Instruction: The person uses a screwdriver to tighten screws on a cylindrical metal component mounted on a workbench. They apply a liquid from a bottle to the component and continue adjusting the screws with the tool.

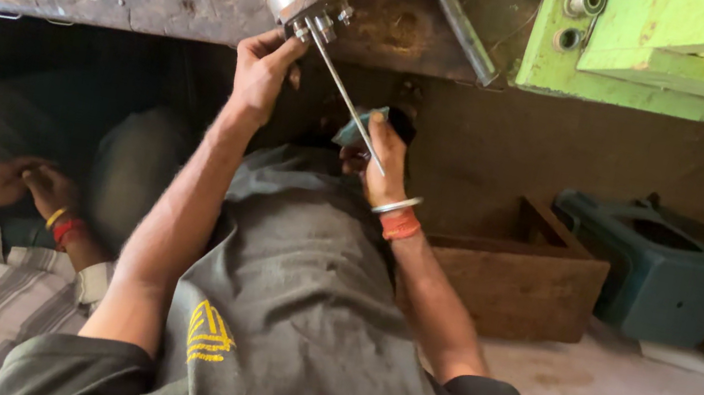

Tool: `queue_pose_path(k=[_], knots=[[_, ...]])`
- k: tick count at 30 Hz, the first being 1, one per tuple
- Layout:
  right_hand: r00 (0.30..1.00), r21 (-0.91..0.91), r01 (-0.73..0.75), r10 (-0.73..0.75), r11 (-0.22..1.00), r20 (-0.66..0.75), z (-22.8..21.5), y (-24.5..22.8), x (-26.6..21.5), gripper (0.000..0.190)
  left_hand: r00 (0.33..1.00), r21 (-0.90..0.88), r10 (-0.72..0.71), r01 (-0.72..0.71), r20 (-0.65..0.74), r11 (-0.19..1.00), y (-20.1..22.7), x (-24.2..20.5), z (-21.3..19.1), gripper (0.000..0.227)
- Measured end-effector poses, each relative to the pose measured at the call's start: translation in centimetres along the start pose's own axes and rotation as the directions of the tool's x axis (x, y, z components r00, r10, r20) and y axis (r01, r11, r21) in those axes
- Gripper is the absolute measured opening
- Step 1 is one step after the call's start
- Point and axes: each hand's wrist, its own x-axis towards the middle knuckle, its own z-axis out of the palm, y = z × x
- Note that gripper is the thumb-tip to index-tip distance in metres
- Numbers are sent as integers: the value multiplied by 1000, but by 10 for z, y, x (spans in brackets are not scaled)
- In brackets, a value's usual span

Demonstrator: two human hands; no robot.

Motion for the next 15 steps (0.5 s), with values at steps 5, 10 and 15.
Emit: queue_pose_path(k=[5, 10, 15], knots=[[997, 150, 65, -71, 986, 30, -2, -2, 13, 37, 1000, 16, 12, -12, -6, 1000, 11, -2, 1, 13], [973, 490, -175, 74, 854, 219, 8, -10, 13, 37, 1000, 103, 14, -12, -16, 995, 26, -4, 7, 17], [985, 267, -23, -24, 963, 171, 18, -26, -19, 58, 999, 271, 36, -24, -38, 962, 41, -5, 16, 25]])
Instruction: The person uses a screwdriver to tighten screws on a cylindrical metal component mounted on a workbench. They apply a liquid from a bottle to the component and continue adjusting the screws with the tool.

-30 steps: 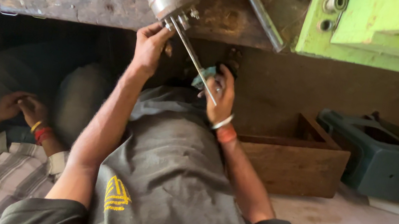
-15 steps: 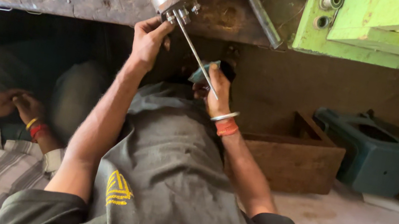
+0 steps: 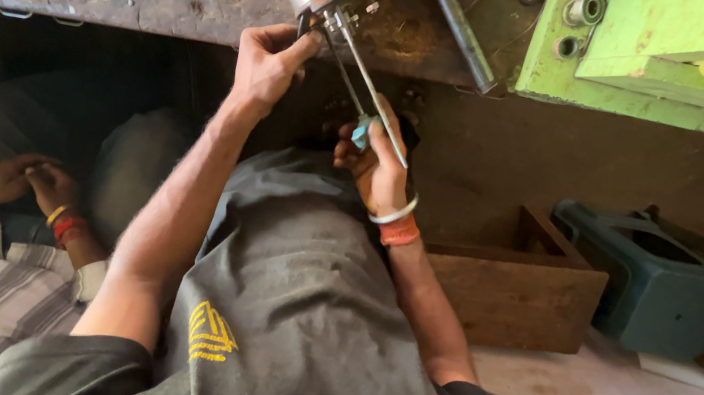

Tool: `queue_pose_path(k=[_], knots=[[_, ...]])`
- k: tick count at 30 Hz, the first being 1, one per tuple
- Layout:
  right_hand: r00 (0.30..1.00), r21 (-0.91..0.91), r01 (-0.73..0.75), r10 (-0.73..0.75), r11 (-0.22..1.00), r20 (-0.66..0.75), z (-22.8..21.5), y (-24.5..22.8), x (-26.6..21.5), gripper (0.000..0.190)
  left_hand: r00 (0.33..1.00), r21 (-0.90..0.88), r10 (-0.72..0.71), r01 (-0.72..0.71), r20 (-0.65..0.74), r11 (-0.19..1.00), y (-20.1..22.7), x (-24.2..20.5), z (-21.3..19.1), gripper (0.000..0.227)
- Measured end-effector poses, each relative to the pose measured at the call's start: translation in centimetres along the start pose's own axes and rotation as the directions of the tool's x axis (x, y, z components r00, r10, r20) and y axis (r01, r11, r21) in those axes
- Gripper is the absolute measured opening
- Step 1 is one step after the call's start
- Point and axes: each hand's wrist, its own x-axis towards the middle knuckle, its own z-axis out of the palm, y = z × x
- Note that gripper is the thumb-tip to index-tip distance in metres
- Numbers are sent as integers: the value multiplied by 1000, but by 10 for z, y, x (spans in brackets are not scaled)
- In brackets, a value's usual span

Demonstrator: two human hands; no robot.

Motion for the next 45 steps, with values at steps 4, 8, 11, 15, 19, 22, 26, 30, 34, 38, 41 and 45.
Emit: queue_pose_path(k=[4, 8, 11, 15, 19, 22, 26, 30, 34, 38, 41, 45], knots=[[926, -280, 275, -175, 920, 334, 4, -7, -2, 90, 1000, 121, -17, 14, 21, 993, 21, -8, -1, 28], [796, -809, 523, -493, 268, 351, 6, -13, 7, 67, 848, 761, 394, -507, 355, 405, 70, -20, -29, 40], [655, -862, 503, -621, -67, 431, 13, -20, 8, 45, 757, 904, 505, -408, 415, -131, 113, -16, -42, 57], [583, -862, 453, -656, -227, 479, 26, -37, 20, 33, 533, 727, 495, -465, 686, -505, 145, 13, -19, 86], [536, -787, 513, -588, -342, 605, 23, -36, 33, 20, 508, 529, 153, -788, 848, -314, 144, 65, 6, 71], [820, -834, 451, -516, 317, 248, 8, -22, 41, 32, 402, 442, 187, -847, 896, -296, 131, 81, 2, 69], [965, 1, -248, 247, 969, -84, -6, -3, 48, 49, 313, 371, 225, -880, 923, -297, 127, 85, -6, 65], [953, 133, -294, 300, 947, -34, 1, 2, 36, 57, 380, 434, 233, -864, 895, -256, 129, 80, -5, 74], [929, -528, 361, -343, 769, 137, 16, -12, 7, 97, 410, 444, 185, -870, 893, -214, 134, 81, 2, 87], [770, -805, 535, -540, 256, 340, 32, -21, 1, 109, 388, 439, 226, -860, 894, -261, 136, 78, 1, 87], [654, -863, 496, -614, -92, 442, 31, -22, 7, 81, 431, 459, 166, -864, 887, -209, 134, 79, 1, 82], [547, -817, 412, -607, -404, 576, 23, -19, 27, 36, 414, 439, 146, -858, 898, -265, 132, 83, -3, 80]])
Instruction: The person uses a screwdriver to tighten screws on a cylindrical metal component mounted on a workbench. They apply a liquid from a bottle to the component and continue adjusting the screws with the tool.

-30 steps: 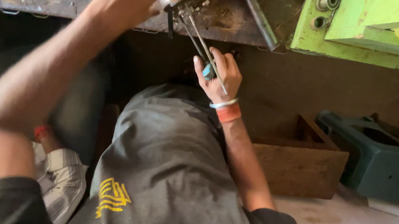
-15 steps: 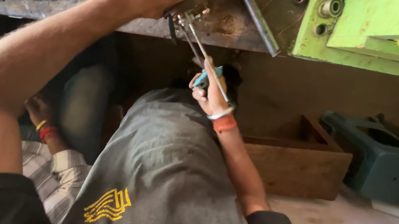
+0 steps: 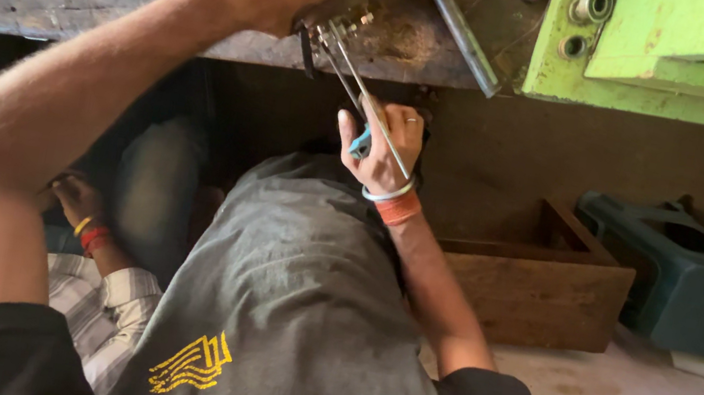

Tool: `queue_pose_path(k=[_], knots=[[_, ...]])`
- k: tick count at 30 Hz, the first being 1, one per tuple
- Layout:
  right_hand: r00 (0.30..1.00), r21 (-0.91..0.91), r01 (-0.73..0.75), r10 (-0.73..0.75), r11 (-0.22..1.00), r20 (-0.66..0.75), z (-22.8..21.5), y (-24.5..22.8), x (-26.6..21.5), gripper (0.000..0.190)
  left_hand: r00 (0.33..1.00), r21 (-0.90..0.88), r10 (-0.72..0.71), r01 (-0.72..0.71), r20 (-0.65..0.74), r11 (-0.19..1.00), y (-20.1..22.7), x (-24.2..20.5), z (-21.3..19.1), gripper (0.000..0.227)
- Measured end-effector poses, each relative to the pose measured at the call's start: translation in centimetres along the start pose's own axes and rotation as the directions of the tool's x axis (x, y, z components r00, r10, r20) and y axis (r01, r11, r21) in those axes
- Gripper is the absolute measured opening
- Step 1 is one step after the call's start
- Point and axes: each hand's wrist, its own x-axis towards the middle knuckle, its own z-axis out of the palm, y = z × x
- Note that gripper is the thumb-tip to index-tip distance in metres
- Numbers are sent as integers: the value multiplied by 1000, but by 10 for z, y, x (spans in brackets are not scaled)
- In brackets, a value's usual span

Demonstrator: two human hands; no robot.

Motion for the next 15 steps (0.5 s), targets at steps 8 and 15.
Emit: queue_pose_path(k=[8, 15], knots=[[457, 461, -557, 208, -691, 865, 26, 8, -11, 37, 994, 20, 13, -11, -110, 1000, 2, -7, 6, 80], [646, 691, -679, 650, 249, 401, 21, 8, -4, 49, 997, 4, 25, -25, -72, 1000, 1, -3, 6, 82]])
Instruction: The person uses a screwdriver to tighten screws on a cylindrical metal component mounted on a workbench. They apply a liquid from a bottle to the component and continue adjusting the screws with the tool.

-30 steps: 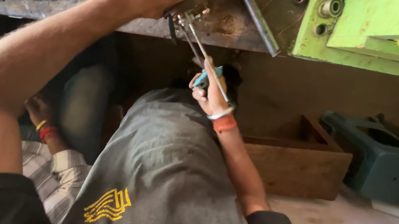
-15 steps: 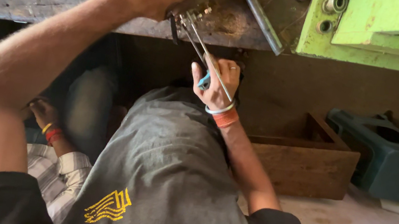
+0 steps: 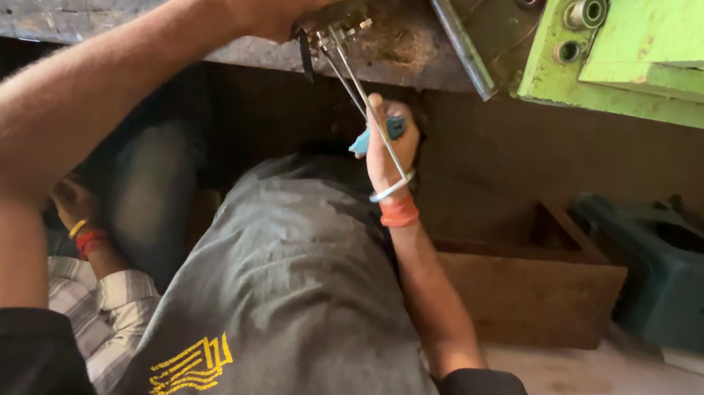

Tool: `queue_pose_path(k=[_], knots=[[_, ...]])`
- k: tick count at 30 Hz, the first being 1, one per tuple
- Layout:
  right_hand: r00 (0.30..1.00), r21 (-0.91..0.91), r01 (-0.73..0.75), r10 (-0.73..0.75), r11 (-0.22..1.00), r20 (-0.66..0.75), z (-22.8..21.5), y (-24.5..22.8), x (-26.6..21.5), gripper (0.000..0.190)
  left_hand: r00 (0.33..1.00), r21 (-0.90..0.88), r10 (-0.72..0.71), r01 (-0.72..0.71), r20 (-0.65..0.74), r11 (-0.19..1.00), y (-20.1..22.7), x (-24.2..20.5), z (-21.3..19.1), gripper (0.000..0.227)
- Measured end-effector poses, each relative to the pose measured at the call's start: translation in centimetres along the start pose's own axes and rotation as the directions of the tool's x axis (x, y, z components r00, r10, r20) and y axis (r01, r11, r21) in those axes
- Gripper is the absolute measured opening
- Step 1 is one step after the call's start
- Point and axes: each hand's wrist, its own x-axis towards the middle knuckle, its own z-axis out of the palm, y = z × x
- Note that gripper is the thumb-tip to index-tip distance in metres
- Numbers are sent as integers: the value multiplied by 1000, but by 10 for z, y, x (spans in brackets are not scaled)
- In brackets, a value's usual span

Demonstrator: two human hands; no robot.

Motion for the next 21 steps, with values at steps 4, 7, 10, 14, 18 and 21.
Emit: queue_pose_path(k=[4, 7, 10, 14, 18, 21], knots=[[971, -216, 189, -215, 958, -106, -1, 8, -2, 43, 999, 9, 1, -1, -49, 1000, -2, -8, 4, 80], [916, 350, -396, 338, 849, 216, -6, 19, 7, 38, 994, 5, 47, -47, -96, 999, -10, -8, 6, 70], [711, 610, -703, 357, 365, 605, -16, 24, 11, 31, 998, -66, 42, -45, -56, 997, -7, -7, 10, 69], [896, 470, -437, 325, 767, 303, -15, 10, -4, 36, 998, -7, 27, -28, -51, 1000, -5, -4, 4, 78], [882, 196, 234, -293, 952, 371, -14, -18, -27, 88, 1000, 48, 1, 0, -21, 999, -1, 2, 2, 85], [792, -178, 570, -479, 802, 379, -9, -36, -30, 90, 1000, 72, 10, -9, -6, 997, -4, 2, 5, 87]])
